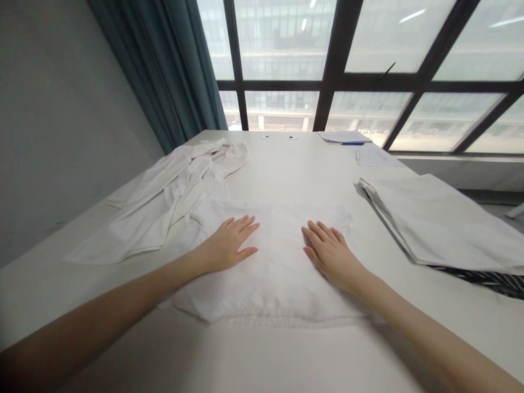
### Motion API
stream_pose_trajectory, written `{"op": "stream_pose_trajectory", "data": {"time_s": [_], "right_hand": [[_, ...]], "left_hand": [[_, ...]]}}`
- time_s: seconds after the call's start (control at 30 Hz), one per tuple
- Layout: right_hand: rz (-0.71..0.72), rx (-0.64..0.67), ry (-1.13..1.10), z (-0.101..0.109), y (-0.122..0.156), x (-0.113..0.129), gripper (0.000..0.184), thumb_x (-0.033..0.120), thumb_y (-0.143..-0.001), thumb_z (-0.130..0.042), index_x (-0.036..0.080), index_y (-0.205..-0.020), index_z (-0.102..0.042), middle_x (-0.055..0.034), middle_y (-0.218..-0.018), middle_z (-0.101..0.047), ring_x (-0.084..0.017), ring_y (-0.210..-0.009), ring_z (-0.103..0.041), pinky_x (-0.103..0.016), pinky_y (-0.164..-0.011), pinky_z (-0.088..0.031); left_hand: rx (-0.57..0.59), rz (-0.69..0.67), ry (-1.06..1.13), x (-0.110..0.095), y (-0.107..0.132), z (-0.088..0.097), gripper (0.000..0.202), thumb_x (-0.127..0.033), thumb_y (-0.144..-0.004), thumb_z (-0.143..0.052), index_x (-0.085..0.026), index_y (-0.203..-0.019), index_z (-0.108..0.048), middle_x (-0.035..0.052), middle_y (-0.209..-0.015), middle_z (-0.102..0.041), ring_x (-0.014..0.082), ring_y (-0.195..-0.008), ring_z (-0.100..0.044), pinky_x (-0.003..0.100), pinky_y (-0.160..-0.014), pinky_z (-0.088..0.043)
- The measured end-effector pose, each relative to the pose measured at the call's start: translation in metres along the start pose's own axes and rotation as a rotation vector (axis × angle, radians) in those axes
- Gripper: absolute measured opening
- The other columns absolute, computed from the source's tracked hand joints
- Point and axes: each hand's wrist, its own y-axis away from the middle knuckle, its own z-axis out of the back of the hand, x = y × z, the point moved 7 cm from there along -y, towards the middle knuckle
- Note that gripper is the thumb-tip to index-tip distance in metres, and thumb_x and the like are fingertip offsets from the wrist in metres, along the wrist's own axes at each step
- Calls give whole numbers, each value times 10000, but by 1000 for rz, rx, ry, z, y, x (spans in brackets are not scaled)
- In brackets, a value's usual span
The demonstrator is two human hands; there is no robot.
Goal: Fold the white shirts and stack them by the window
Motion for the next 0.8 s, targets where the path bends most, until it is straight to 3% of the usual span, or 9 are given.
{"op": "stream_pose_trajectory", "data": {"time_s": [0.1,0.2,0.33,0.43,0.7,0.8], "right_hand": [[124,-2,-73,2,19,34,523,401,-1020,-316,219,-1507,-367,-107,-1558,-365,-262,-1447,-292,-506,-1133,-324],[241,34,-111,5,34,57,548,426,-1013,-357,293,-1539,-288,-59,-1604,-265,-276,-1481,-182,-537,-1149,-282],[402,140,-121,8,49,62,646,577,-947,-446,394,-1535,-251,-22,-1622,-195,-326,-1487,-112,-621,-1135,-239],[436,198,-119,10,55,56,687,626,-926,-445,407,-1538,-224,-30,-1626,-167,-340,-1486,-94,-656,-1119,-229],[428,278,-209,11,66,49,746,650,-880,-512,413,-1533,-240,-43,-1624,-164,-351,-1479,-110,-671,-1127,-161],[394,305,-310,15,69,44,754,656,-840,-571,418,-1509,-315,-39,-1609,-238,-353,-1474,-150,-666,-1134,-153]], "left_hand": [[6,-170,67,-43,22,1,631,-551,-975,-401,-143,-1457,-396,165,-1551,-355,275,-1451,-297,474,-1162,-233],[20,-224,94,-59,37,-2,656,-536,-975,-414,-138,-1491,-336,168,-1588,-269,280,-1479,-222,476,-1176,-192],[95,-234,114,-52,44,-8,838,-657,-887,-497,-147,-1516,-281,173,-1606,-203,306,-1494,-151,494,-1185,-143],[122,-231,107,-43,48,-10,922,-719,-840,-511,-159,-1527,-260,174,-1611,-180,310,-1499,-125,503,-1190,-104],[99,-238,82,-16,75,-9,833,-731,-885,-400,-262,-1550,-223,115,-1623,-176,294,-1499,-136,511,-1195,-68],[90,-197,63,-3,82,-7,786,-719,-902,-379,-311,-1552,-205,90,-1627,-164,302,-1495,-152,537,-1186,-93]]}}
